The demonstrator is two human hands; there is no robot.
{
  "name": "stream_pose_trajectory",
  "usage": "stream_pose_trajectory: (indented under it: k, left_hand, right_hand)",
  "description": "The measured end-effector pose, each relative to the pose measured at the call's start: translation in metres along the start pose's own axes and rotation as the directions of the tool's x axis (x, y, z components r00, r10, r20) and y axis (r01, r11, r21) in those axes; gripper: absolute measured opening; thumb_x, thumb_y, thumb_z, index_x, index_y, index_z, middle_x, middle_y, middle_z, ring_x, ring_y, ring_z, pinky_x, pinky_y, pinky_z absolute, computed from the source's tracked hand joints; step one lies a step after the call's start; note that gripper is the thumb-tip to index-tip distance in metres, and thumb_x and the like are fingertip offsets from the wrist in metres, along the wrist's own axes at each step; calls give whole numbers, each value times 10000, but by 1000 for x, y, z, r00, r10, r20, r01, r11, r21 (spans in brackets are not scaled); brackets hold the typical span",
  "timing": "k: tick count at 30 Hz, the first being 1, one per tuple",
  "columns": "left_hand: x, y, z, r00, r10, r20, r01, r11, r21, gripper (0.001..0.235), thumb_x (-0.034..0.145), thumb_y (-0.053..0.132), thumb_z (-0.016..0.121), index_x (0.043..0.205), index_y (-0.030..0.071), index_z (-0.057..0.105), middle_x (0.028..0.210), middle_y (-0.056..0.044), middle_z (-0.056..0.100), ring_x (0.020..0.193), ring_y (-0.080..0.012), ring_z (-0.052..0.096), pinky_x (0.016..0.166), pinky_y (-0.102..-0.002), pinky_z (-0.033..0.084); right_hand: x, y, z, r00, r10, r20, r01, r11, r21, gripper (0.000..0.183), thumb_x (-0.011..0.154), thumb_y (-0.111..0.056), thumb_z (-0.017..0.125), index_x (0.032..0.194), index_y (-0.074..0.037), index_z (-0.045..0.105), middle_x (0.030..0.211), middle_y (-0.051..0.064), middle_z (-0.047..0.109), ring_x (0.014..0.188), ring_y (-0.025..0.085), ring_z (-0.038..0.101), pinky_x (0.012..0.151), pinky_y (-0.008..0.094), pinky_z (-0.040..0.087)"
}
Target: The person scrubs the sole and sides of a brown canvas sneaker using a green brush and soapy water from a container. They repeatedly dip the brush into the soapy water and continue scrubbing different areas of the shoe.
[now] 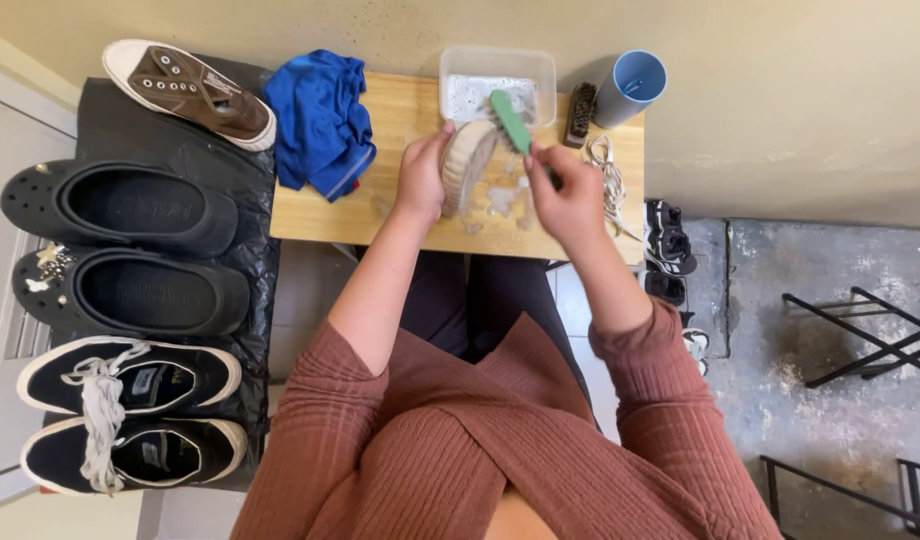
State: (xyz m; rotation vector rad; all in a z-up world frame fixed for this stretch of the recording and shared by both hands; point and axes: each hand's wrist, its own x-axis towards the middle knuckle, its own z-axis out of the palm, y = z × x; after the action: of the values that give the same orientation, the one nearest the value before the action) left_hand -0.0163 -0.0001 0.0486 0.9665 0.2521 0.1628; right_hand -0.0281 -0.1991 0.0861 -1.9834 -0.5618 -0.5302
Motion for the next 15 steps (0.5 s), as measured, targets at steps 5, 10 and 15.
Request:
stream_pose_trajectory:
  k: [5,10,15]
  left_hand:
    - [8,-14,-13,1000,22,-17,-22,1000,13,213,966,208,671,856,60,775,784,-77,734,782,-157,711,785,-315,577]
    - [24,-29,-29,999,47,-4,-47,999,4,221,981,223,666,902,52,782,834,-74,742,825,-161,713,823,-324,578]
    - [-10,20,-1,1000,19,-24,-19,1000,-9,236,985,227,658,874,61,784,794,-56,745,780,-126,721,786,-286,583]
  right_hand:
    - [-7,-18,11,999,-11,-33,11,1000,19,186,942,-52,749,770,-76,683,550,133,555,521,275,600,535,341,433]
    - [-13,-22,18,997,-12,-78,18,997,75,286,956,-15,730,707,-56,597,518,122,517,505,191,533,517,340,382]
    - [-14,27,37,979,198,-55,-180,955,234,187,971,-53,736,789,-80,707,563,12,566,642,43,504,618,256,467]
